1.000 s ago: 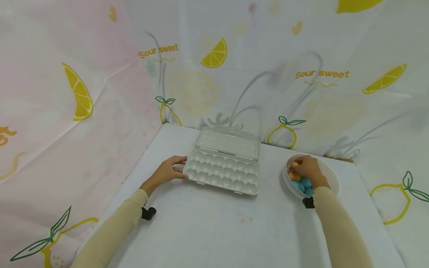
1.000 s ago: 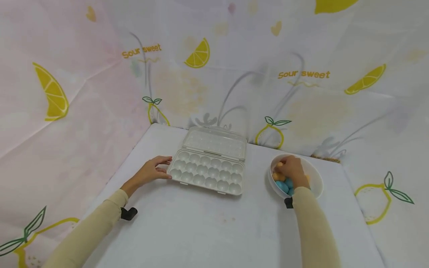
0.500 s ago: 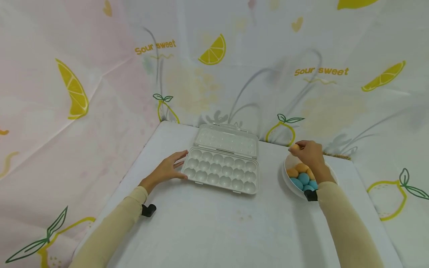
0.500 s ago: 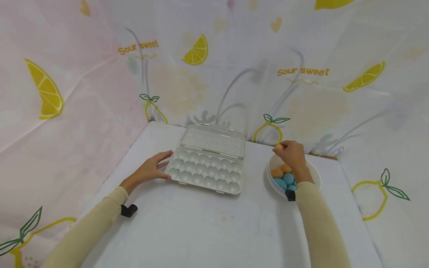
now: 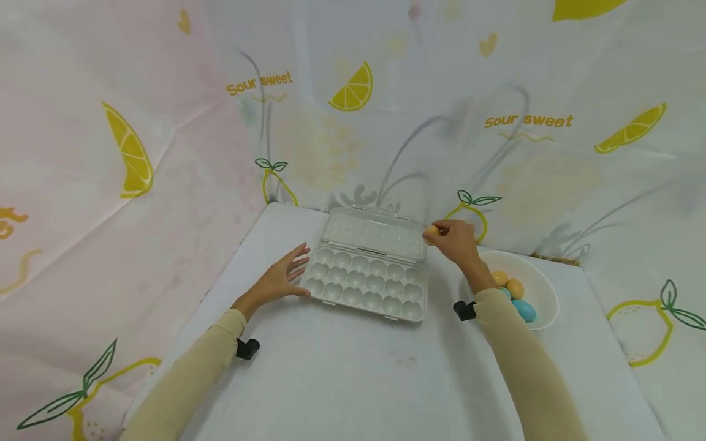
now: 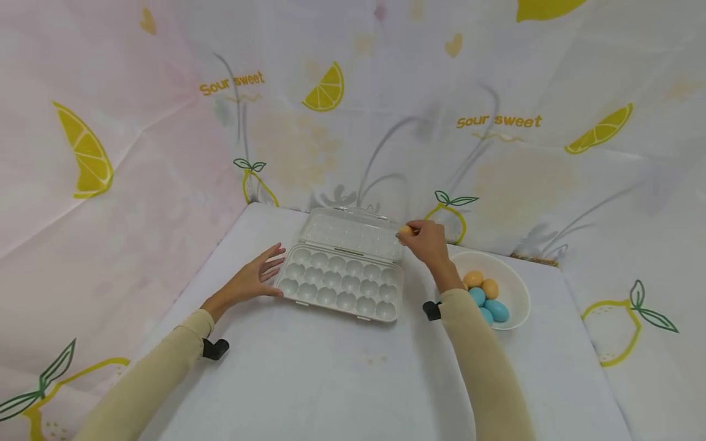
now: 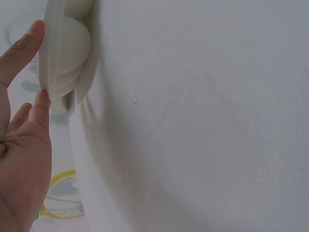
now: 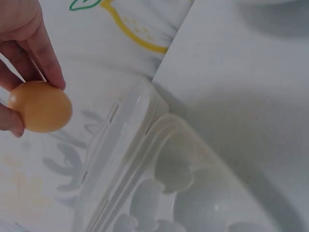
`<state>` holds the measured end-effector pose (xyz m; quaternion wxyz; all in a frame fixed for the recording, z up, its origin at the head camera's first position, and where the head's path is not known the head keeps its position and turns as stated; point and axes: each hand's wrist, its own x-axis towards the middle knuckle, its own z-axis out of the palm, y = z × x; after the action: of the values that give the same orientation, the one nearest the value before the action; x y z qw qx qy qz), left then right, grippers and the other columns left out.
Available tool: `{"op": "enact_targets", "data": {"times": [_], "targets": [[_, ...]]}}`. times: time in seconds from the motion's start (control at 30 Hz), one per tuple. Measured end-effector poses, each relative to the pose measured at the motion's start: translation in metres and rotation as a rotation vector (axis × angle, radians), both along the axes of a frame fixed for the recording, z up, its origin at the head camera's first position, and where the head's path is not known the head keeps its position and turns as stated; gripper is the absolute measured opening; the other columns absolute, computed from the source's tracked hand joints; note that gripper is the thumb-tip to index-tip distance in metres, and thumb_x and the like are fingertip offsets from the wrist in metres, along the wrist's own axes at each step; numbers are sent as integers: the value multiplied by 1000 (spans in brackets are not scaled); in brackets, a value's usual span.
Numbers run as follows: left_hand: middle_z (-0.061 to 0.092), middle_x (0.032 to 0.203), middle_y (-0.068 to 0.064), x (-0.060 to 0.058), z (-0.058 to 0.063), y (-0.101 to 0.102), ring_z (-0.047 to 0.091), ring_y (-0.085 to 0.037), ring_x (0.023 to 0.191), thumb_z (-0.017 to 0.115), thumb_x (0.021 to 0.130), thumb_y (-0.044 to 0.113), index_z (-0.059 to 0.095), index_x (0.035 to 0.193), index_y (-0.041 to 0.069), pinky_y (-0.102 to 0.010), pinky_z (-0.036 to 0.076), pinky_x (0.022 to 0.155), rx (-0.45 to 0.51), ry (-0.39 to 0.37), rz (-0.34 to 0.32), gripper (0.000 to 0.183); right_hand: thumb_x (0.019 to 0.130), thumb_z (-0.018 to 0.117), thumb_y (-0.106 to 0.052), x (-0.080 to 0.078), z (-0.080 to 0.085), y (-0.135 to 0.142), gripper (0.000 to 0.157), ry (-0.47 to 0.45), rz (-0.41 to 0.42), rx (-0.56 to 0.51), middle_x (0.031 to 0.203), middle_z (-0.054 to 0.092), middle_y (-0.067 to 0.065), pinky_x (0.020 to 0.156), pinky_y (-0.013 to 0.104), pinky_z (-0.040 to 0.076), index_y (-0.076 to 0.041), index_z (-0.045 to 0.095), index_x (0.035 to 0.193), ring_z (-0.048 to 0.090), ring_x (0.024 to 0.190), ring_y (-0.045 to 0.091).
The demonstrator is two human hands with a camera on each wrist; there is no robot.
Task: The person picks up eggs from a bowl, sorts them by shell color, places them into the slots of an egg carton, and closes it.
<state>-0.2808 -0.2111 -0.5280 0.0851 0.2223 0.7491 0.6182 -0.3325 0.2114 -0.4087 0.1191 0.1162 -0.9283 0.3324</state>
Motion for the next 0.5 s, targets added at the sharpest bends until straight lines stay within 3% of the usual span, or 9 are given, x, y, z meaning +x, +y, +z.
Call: {"op": "enact_targets", "data": {"times": [0.3,0.5], "targets": [[19,159,-18,4,0,0,27,-33,143,87,64,-5,11,158,11,-31,35,111,-19,1,5,121,81,79,-15,-9,-19,-77,34,-44,144,-135,101,72,16,83,44,57,3,72,110,70,89,28],[18,159,-18,6,2,0,27,-35,143,87,64,-5,10,158,14,-35,35,112,-11,-3,14,123,81,81,-14,-8,-31,-118,36,-49,235,-166,108,71,15,75,34,60,3,72,111,70,92,27]]}}
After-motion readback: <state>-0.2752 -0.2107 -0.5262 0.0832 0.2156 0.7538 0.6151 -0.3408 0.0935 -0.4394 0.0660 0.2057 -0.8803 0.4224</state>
